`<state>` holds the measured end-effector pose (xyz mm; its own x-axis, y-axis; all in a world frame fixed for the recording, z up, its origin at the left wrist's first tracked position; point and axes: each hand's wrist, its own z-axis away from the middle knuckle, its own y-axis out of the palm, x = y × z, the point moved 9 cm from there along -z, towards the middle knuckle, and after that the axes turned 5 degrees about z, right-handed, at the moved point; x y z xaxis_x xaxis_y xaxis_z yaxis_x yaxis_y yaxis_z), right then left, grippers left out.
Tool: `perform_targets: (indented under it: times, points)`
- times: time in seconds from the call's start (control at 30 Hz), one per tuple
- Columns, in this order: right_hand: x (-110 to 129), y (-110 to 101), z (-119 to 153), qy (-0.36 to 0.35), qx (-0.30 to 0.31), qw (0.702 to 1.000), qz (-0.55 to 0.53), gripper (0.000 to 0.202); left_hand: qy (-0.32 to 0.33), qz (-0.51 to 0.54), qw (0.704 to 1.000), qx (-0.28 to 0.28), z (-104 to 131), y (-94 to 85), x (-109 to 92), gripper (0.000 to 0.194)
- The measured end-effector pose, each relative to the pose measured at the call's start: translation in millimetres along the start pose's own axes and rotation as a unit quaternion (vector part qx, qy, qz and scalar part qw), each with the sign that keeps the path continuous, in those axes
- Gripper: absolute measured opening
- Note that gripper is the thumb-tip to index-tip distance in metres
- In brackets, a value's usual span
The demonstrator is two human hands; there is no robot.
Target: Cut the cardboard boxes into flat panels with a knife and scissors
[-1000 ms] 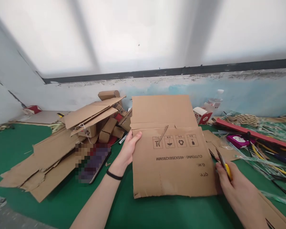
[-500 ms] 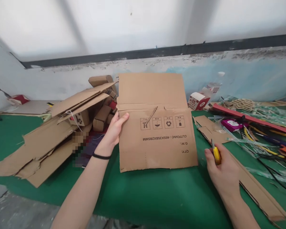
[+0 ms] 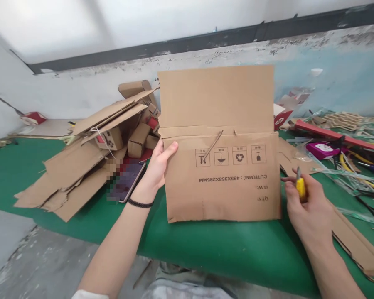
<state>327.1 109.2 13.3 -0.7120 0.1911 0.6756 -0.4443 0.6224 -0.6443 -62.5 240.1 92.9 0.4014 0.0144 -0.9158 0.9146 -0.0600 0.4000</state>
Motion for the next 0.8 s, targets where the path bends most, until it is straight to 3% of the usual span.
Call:
perform_targets:
  times: [0.17, 0.47, 0.67, 0.8]
  points:
    - [-12.8, -5.4, 0.0, 0.064, 0.015, 0.998, -0.005, 0.070, -0.066, 0.001, 0.997, 0.043, 8.5, 12.7, 10.6, 0.060]
    - [-9.3, 17.3, -0.5, 0.053, 0.050, 0.997, 0.035, 0.073, -0.048, 0.033, 0.998, 0.032, -49.6, 9.4, 41.3, 0.061]
    - [-11.8, 26.8, -2.9, -0.019, 0.048, 0.998, 0.021, 0.070, 0.013, -0.041, 0.999, 0.006, -68.0, 2.4, 32.7, 0.051]
    - [-1.6, 36.0, 3.6, -0.093, 0.078, 0.992, 0.047, 0.043, 0.054, -0.096, 0.994, -0.017, -83.2, -10.5, 31.0, 0.041]
